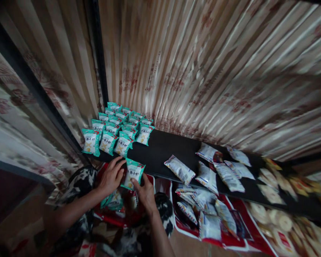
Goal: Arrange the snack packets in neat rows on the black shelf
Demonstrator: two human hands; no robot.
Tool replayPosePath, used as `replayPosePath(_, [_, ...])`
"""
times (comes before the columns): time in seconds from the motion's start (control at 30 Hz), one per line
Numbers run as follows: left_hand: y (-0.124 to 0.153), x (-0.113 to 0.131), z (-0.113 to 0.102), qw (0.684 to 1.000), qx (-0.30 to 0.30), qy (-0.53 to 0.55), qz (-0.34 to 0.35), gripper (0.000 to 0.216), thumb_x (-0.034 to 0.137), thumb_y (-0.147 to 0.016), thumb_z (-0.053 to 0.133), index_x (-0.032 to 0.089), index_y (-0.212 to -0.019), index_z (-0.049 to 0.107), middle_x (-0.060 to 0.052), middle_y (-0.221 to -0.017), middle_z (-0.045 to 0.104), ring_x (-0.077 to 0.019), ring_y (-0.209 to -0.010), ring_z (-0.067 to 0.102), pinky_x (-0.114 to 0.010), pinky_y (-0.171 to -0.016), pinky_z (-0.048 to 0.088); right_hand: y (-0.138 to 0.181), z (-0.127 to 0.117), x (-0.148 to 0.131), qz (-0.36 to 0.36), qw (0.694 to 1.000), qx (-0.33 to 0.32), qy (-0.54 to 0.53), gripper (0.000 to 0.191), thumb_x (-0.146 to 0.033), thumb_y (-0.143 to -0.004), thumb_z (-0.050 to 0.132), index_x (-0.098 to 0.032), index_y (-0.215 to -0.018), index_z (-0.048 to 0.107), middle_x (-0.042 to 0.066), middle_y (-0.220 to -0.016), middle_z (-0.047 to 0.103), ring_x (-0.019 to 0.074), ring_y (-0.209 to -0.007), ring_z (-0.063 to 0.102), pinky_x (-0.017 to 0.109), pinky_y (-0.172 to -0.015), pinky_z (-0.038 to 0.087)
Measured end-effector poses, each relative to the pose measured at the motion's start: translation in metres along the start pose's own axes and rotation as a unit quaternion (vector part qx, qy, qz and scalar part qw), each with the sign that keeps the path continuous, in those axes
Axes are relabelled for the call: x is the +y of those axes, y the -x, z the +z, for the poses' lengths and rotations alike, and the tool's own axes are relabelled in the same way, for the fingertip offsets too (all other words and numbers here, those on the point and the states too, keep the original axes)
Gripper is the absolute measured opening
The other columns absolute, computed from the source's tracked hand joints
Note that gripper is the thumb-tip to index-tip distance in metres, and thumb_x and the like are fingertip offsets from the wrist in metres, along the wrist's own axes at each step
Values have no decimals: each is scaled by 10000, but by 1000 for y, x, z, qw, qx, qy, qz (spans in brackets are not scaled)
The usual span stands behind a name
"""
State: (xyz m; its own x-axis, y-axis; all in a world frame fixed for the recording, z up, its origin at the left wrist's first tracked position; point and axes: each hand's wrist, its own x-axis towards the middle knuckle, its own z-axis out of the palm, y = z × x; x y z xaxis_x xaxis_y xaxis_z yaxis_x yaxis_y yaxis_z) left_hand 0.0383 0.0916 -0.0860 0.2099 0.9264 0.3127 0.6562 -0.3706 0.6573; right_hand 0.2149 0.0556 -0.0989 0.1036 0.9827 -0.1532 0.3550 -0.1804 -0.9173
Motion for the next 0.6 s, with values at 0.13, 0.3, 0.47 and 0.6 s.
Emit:
replayPosePath(0.13, [16, 7, 14, 999, -4, 16, 32, 380, 191, -882, 363, 209, -1234, 505, -95, -1314, 465, -204, -1229, 447, -396, -1033, 405, -5, -11, -18, -4, 997, 37, -63, 466, -509, -728, 610, -159, -1036, 620, 83, -945, 711, 246, -852, 647, 345, -758, 507])
replayPosePath(0.3, [16, 18, 35, 998, -41, 29, 38, 481, 132, -853, 353, 228, -1319, 424, -83, -1397, 399, -204, -1280, 398, -413, -1060, 380, -24, -17, -27, -9, 993, 92, -67, 484, -513, -726, 605, -148, -1044, 609, 84, -917, 710, 241, -822, 642, 341, -754, 493])
replayPosePath(0.47, [-14, 29, 49, 996, -74, 39, 34, 559, 82, -810, 359, 175, -1361, 364, -102, -1456, 318, -221, -1333, 317, -433, -1093, 329, -56, -20, -27, -34, 989, 134, -47, 488, -520, -740, 575, -154, -1062, 588, 90, -978, 695, 235, -874, 629, 328, -786, 468])
replayPosePath(0.6, [-41, 34, 58, 995, -94, 26, 9, 605, 52, -785, 354, 152, -1381, 332, -112, -1477, 281, -224, -1352, 281, -421, -1106, 308, -88, -22, -27, -50, 987, 154, -10, 497, -527, -745, 551, -155, -1073, 594, 83, -957, 690, 224, -852, 620, 322, -786, 452])
